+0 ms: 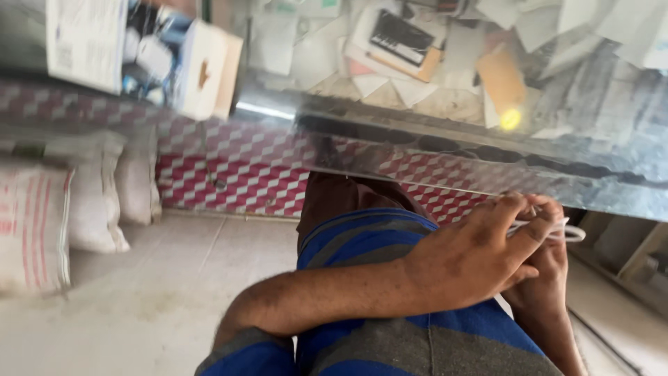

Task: The person handles a white USB cable and a white power adapter, coiling the cable and placing it into a small white box. They then place the box on a shelf and repeat the process with another cable and adapter.

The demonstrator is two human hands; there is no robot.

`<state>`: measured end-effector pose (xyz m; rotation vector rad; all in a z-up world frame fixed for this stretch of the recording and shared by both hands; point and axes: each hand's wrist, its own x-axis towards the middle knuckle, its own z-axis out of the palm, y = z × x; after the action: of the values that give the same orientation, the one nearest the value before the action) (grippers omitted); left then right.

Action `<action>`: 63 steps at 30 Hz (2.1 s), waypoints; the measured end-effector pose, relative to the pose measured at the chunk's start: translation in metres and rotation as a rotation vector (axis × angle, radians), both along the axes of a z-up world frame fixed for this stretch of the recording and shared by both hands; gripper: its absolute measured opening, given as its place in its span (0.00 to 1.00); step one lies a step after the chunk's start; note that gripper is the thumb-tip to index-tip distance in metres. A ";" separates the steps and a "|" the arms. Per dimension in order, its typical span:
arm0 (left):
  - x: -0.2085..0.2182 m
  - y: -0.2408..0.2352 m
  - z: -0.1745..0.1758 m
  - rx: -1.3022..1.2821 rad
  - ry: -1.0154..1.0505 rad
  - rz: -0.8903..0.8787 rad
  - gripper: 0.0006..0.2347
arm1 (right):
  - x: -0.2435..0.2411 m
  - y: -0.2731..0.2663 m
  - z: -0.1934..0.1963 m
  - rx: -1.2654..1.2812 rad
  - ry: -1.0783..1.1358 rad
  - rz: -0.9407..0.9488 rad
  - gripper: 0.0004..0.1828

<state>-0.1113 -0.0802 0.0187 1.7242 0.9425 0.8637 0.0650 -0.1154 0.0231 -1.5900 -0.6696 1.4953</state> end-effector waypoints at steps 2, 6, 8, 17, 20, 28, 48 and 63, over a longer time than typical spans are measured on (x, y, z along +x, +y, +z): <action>-0.002 -0.003 -0.001 -0.011 0.004 0.037 0.28 | 0.012 0.003 -0.007 -0.011 0.304 -0.113 0.11; -0.012 -0.009 -0.013 -0.090 -0.019 0.056 0.22 | 0.028 0.007 -0.017 0.038 0.523 -0.159 0.05; -0.014 -0.017 -0.020 -0.146 -0.123 0.131 0.20 | 0.031 0.002 -0.017 0.024 0.515 -0.178 0.03; -0.022 -0.029 -0.046 -0.262 -0.278 0.273 0.11 | 0.044 0.010 -0.042 0.184 0.122 0.052 0.06; -0.035 -0.032 -0.041 -0.278 -0.290 0.258 0.12 | 0.036 0.022 -0.039 0.173 0.158 0.032 0.07; -0.080 -0.007 -0.015 -0.270 -0.322 0.436 0.11 | -0.013 0.058 -0.013 -0.091 -0.242 0.261 0.11; -0.070 0.073 -0.003 -0.087 0.010 0.063 0.23 | -0.057 0.061 -0.019 0.193 0.236 0.296 0.25; -0.080 0.069 -0.015 -0.691 -0.406 -0.020 0.20 | -0.077 0.065 -0.036 0.201 0.344 -0.184 0.21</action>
<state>-0.1918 -0.0117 0.0037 0.9226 0.8130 0.7208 -0.0116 -0.0502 -0.0126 -1.1723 -0.4480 1.4675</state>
